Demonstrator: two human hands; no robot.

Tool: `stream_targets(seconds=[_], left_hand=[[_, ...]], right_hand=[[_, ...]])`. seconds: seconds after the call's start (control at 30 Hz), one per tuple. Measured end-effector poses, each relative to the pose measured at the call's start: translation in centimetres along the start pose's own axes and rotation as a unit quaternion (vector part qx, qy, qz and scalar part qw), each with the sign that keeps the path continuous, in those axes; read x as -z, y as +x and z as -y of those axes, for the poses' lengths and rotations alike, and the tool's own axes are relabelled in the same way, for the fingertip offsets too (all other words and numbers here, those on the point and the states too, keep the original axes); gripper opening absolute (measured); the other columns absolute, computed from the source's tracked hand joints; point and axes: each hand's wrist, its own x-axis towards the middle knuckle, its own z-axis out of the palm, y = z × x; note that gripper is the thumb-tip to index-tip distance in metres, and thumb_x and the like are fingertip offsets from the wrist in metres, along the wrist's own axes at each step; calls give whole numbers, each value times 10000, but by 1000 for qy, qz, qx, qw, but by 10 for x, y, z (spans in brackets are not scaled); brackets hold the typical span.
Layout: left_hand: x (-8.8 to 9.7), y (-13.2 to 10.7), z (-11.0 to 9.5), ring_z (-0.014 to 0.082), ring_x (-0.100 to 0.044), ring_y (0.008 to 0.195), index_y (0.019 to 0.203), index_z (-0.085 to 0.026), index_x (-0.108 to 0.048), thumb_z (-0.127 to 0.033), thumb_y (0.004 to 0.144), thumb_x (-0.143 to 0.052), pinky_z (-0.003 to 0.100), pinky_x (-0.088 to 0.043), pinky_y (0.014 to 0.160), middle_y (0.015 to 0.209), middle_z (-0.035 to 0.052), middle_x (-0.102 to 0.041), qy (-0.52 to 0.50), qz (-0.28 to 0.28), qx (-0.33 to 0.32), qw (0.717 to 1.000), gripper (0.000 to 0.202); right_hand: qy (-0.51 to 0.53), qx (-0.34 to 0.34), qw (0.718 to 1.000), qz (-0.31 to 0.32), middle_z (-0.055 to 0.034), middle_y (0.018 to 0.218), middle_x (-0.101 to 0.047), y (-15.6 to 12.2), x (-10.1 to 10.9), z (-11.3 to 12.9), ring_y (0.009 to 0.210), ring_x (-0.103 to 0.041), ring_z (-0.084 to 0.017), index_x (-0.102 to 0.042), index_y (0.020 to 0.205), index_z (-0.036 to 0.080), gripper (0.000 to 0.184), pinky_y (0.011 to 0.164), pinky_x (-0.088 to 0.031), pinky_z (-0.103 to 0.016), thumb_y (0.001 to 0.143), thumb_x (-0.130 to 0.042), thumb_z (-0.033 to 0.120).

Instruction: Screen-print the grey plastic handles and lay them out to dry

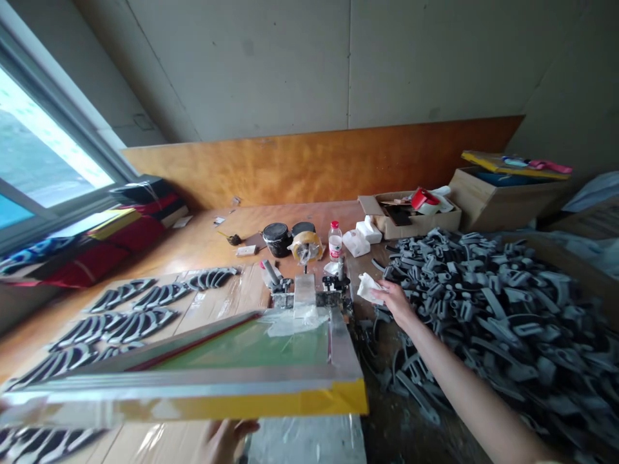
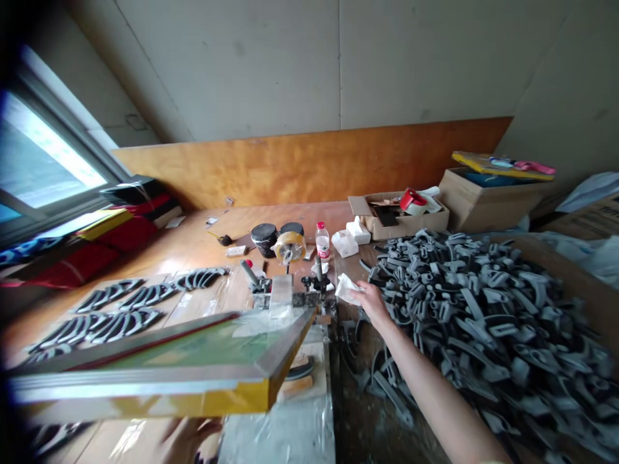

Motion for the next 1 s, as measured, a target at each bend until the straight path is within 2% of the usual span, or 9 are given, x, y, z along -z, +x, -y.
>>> stream_targets(seconds=[0.1,0.17,0.3,0.43,0.53,0.63,0.7,0.87,1.0], left_hand=[[-25,0,11,184,-647,748,998,-161,-678,-555,839,-620,312,-557,639,867,44,-681,-37,73,11,997,429],[-44,-5,11,188,-638,742,988,-171,-695,-614,771,-652,278,-539,584,850,54,-692,-78,132,9,988,496],[-72,-18,-4,198,-615,852,1111,-178,-646,-569,711,-728,245,-526,543,1053,91,-665,-148,222,-18,964,565],[-78,-25,-10,128,-557,668,888,-147,-644,-502,734,-742,205,-481,500,766,22,-610,-224,249,-15,942,399],[-73,-28,-4,76,-509,572,763,-133,-617,-467,736,-760,185,-458,530,656,-11,-569,-304,274,36,912,365],[-69,-33,4,54,-490,560,761,-131,-604,-440,697,-804,180,-448,554,667,-24,-563,-367,291,87,879,373],[-68,-37,11,53,-483,557,762,-144,-579,-441,682,-812,181,-442,542,688,-31,-556,-375,285,106,876,386],[-61,-32,43,93,-518,576,783,-178,-533,-471,767,-707,199,-441,524,697,-20,-572,-249,263,69,929,341],[-54,-11,85,140,-597,716,894,-198,-627,-369,883,-553,252,-494,658,855,30,-640,10,193,-80,978,187]], right_hand=[[-72,-2,997,12,-24,692,-675,-60,-7,22,647,-622,-193,-698,819,142,363,578,-502,-269,607,-767,429],[-108,-4,994,27,-13,675,-662,-100,-19,34,642,-609,-191,-689,802,156,328,553,-481,-255,649,-747,440],[-157,13,986,54,-1,693,-656,-166,-50,49,649,-588,-178,-660,758,189,287,566,-453,-243,688,-733,458],[-124,1,989,80,16,657,-624,-205,-73,54,612,-540,-153,-632,738,208,289,552,-409,-234,687,-762,461],[-10,-39,993,109,7,684,-636,-218,-86,54,632,-550,-154,-651,756,197,327,595,-431,-250,644,-802,465],[67,-58,989,119,-24,861,-693,-226,-100,49,783,-607,-190,-706,861,207,391,707,-479,-285,576,-857,429],[77,-69,987,121,-36,933,-705,-228,-107,41,865,-621,-213,-720,903,215,430,755,-491,-303,549,-878,402],[-23,-44,997,56,-37,759,-694,-212,-108,10,709,-609,-197,-695,790,170,369,682,-484,-300,611,-829,464],[-207,81,975,-17,-49,777,-684,-177,-107,-18,724,-611,-216,-686,786,184,279,690,-482,-316,724,-721,454]])
